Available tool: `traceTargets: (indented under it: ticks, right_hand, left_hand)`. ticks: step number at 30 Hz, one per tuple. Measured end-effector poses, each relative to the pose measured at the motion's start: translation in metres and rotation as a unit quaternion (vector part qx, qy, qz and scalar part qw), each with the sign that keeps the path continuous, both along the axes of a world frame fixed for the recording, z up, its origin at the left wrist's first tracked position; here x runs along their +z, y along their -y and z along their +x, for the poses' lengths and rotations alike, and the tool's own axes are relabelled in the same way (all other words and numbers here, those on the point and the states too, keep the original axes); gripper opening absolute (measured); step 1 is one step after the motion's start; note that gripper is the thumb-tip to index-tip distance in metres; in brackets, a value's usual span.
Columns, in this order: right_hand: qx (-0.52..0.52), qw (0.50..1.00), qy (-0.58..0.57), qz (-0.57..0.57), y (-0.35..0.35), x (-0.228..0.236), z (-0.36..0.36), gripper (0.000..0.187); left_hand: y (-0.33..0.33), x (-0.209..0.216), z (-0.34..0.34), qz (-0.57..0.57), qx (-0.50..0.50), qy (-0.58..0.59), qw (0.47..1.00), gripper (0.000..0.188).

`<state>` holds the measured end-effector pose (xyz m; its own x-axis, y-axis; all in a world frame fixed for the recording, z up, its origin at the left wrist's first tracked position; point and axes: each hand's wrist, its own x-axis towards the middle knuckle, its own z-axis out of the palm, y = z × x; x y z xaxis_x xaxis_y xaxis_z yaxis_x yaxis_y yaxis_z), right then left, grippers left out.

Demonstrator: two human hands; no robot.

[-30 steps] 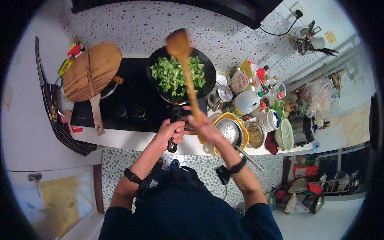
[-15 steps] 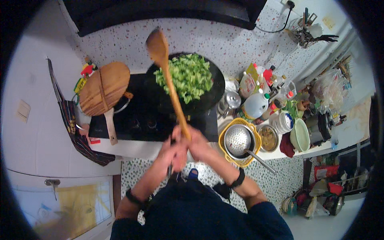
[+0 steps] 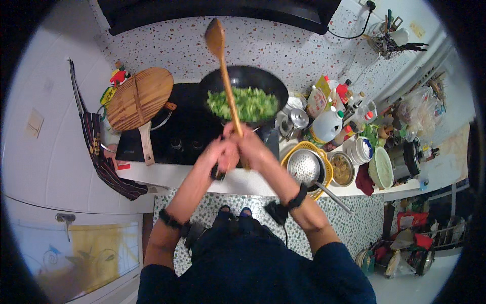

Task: The person washes hands, then prepares and stir-fries vegetables in a wok. They add oil, chopped chilies, and leafy greens, stirring with a wooden spatula and adding salt during cooking.

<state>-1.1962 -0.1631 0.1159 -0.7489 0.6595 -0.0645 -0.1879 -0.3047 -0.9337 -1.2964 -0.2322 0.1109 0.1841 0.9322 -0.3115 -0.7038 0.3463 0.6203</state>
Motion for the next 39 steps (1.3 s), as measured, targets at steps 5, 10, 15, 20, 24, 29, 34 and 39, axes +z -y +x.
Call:
traceTargets:
  ticks: [5, 10, 15, 20, 24, 29, 34, 39]
  right_hand:
    - [0.05, 0.981, 0.127, 0.136, -0.007, -0.03, 0.012, 0.007]
    - [0.069, 0.998, -0.006, -0.012, 0.005, -0.089, 0.017, 0.006]
    - [0.088, 0.993, 0.061, 0.044, 0.008, -0.069, 0.016, 0.008]
    - [-0.003, 0.999, 0.037, 0.038, -0.017, -0.014, -0.005, 0.005]
    - [0.061, 0.978, 0.066, 0.187, -0.026, -0.033, -0.001, 0.004]
    - [0.084, 0.994, -0.039, 0.061, 0.007, -0.088, 0.016, 0.006]
    - [0.13, 0.984, 0.113, 0.039, 0.012, -0.058, 0.014, 0.007]
    - [0.046, 0.994, 0.071, 0.074, -0.029, -0.011, -0.008, 0.005]
  left_hand:
    - [0.008, -0.056, 0.013, -0.09, 0.102, -0.056, 0.989, 0.016]
    - [0.029, -0.088, 0.011, -0.016, 0.088, 0.052, 0.995, 0.017]
    - [0.033, -0.054, 0.016, -0.124, 0.045, 0.029, 0.991, 0.023]
    - [-0.006, -0.03, -0.001, 0.057, 0.076, -0.011, 0.995, 0.03]
    - [-0.009, -0.057, 0.008, -0.107, 0.179, -0.022, 0.978, 0.012]
    - [0.041, -0.079, 0.014, -0.088, 0.102, -0.05, 0.99, 0.007]
    - [0.037, -0.04, 0.016, -0.167, 0.072, -0.006, 0.983, 0.018]
    - [-0.02, -0.012, -0.001, -0.005, 0.062, -0.009, 0.998, 0.03]
